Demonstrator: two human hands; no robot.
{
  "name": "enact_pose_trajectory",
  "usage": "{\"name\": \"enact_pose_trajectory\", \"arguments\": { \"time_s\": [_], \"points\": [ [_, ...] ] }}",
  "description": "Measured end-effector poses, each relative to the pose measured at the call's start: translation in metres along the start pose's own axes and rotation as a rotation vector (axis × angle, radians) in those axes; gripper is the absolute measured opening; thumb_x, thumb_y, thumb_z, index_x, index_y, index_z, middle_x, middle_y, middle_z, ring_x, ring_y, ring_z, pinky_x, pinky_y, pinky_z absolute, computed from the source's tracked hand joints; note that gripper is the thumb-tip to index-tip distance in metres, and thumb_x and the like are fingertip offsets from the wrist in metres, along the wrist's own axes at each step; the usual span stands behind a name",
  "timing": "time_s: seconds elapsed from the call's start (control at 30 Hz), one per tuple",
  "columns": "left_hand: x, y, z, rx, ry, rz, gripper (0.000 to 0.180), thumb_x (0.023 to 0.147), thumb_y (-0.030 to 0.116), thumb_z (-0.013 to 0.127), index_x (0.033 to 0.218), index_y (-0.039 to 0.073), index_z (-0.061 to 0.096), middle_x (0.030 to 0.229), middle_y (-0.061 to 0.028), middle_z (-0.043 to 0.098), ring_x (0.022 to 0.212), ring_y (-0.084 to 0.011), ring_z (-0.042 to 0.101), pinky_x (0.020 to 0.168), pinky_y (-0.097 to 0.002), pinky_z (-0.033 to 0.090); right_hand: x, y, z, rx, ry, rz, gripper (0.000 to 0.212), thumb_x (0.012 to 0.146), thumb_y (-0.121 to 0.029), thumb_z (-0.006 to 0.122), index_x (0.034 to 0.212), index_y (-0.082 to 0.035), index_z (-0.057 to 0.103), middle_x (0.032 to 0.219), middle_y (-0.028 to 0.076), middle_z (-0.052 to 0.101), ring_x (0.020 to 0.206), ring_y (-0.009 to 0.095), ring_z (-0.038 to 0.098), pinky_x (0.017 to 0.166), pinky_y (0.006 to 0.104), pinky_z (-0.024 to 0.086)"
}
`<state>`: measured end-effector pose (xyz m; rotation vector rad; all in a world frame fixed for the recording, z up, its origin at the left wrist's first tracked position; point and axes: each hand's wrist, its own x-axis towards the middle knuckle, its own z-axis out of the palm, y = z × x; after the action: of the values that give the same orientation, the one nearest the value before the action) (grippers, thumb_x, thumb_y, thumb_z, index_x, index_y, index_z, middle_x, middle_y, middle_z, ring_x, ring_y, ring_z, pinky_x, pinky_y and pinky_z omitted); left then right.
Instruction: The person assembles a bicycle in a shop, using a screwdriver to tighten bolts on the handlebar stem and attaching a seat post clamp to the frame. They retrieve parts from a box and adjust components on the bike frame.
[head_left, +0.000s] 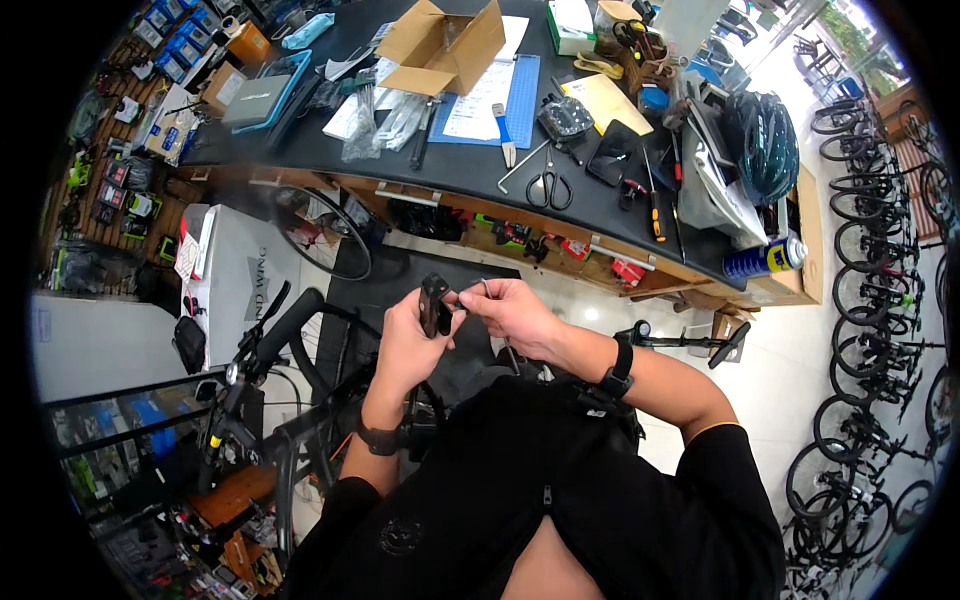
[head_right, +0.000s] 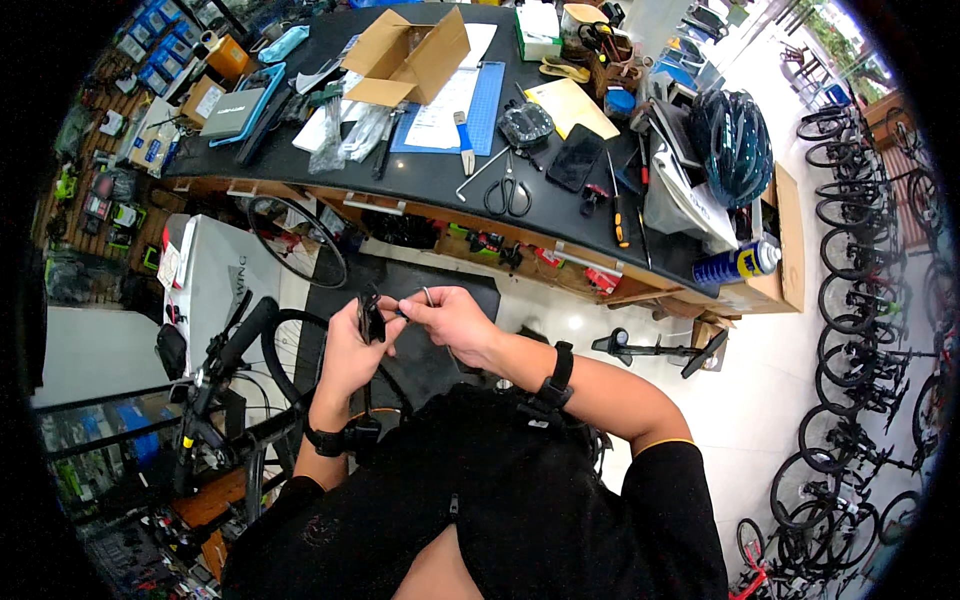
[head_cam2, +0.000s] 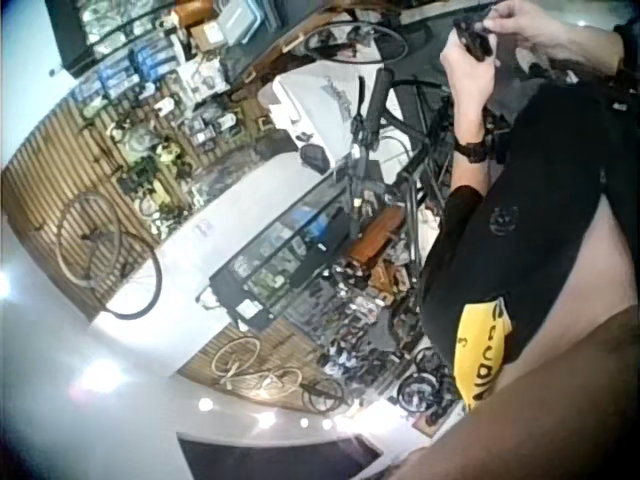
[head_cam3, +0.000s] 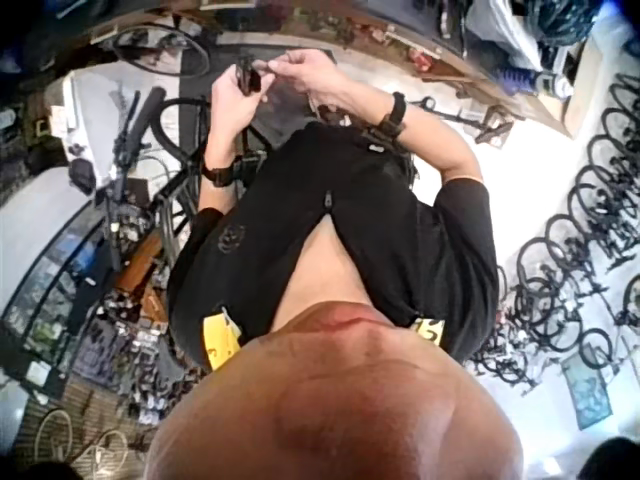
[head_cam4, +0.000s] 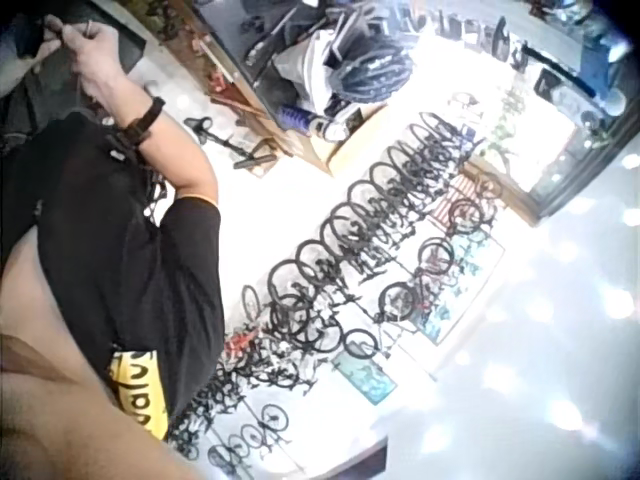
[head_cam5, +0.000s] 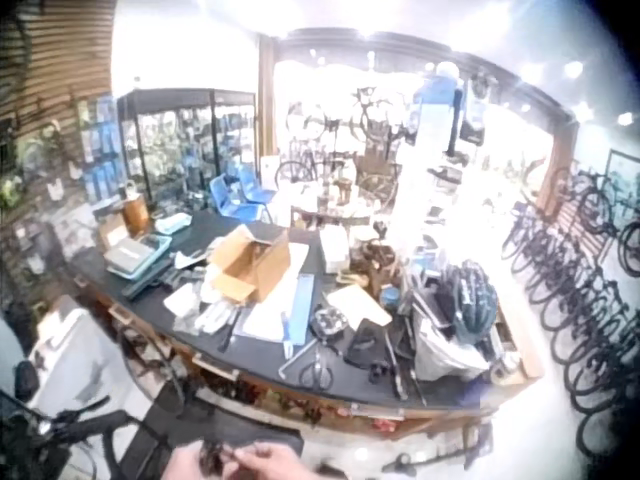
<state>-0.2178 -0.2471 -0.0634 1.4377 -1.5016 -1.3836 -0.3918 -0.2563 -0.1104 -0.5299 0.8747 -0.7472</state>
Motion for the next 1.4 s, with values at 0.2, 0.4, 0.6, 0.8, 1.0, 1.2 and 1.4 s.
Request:
{"name": "enact_pose_trajectory", "arguments": {
  "time_s": [0.2, 0.4, 0.6, 0.8, 1.0, 1.2, 1.4],
  "points": [
    [0.069, 0.017, 0.014, 0.095, 0.037, 0.049, 0.012, 0.085, 0.004, 0.07, 0.091, -0.001, 0.062, 0.074, -0.0033, 0.063, 0.055, -0.0078, 0.056, 0.05, -0.023, 0.044, 0.041, -0.052, -0.038, -0.029, -0.071, 0.032, 0.018, 0.094, -0.023, 0.064, 0.096, -0.005, 0.066, 0.069, -0.007, 0.051, 0.054, 0.002, 0.035, 0.046, 0.0195, 0.024],
    [0.129, 0.029, 0.022, 0.051, 0.053, 0.017, 0.01, 0.086, 0.003, 0.067, 0.091, -0.001, 0.059, 0.075, -0.0057, 0.065, 0.053, -0.0084, 0.056, 0.049, -0.0232, 0.046, 0.073, -0.102, -0.064, -0.18, -0.157, -0.004, 0.024, 0.097, -0.026, 0.056, 0.086, -0.006, 0.064, 0.07, -0.006, 0.05, 0.057, 0.003, 0.04, 0.049, 0.0214, 0.031],
    [0.186, 0.018, 0.012, 0.042, 0.051, -0.021, 0.01, 0.087, 0.003, 0.066, 0.091, -0.002, 0.058, 0.077, -0.008, 0.066, 0.054, -0.0092, 0.056, 0.048, -0.0252, 0.048, 0.117, -0.119, -0.108, -0.938, 0.069, -0.402, 0.03, 0.094, -0.023, 0.054, 0.094, 0.004, 0.067, 0.073, 0.015, 0.061, 0.073, 0.025, 0.06, 0.067, 0.0373, 0.048],
    [0.235, 0.006, -0.003, -0.007, 0.054, -0.042, 0.011, 0.088, 0.004, 0.067, 0.094, -0.003, 0.06, 0.083, -0.0088, 0.069, 0.055, -0.0073, 0.054, 0.049, -0.0223, 0.043, 0.139, -0.118, -0.192, -1.79, 0.461, -0.416, 0.021, 0.086, -0.023, 0.062, 0.077, -0.005, 0.068, 0.085, 0.016, 0.059, 0.087, 0.038, 0.056, 0.077, 0.0451, 0.049],
    [0.262, -0.003, -0.023, -0.131, 0.073, 0.002, 0.013, 0.087, 0.006, 0.069, 0.094, -0.002, 0.062, 0.08, -0.0048, 0.068, 0.056, -0.0054, 0.052, 0.051, -0.0211, 0.043, 0.145, -0.116, -0.225, -1.774, 0.455, -0.319, 0.015, 0.089, -0.017, 0.058, 0.096, -0.005, 0.06, 0.092, 0.015, 0.054, 0.09, 0.034, 0.06, 0.074, 0.0448, 0.05],
    [0.267, 0.002, -0.036, -0.21, 0.08, 0.079, 0.013, 0.087, 0.004, 0.069, 0.096, -0.003, 0.062, 0.083, -0.0073, 0.069, 0.058, -0.0062, 0.052, 0.052, -0.021, 0.043, 0.157, -0.127, -0.214, -1.792, 0.425, -0.424, 0.011, 0.084, -0.008, 0.054, 0.093, -0.003, 0.056, 0.094, 0.015, 0.054, 0.092, 0.032, 0.061, 0.077, 0.0417, 0.052],
    [0.257, 0.002, -0.038, -0.231, 0.089, 0.088, 0.012, 0.086, 0.002, 0.069, 0.095, -0.002, 0.062, 0.082, -0.0068, 0.068, 0.058, -0.006, 0.053, 0.052, -0.0207, 0.042, 0.2, -0.142, -0.178, -2.073, -0.043, -0.689, 0.011, 0.079, -0.01, 0.057, 0.088, -0.003, 0.06, 0.094, 0.011, 0.056, 0.087, 0.026, 0.063, 0.073, 0.0372, 0.053]
  ]
}}
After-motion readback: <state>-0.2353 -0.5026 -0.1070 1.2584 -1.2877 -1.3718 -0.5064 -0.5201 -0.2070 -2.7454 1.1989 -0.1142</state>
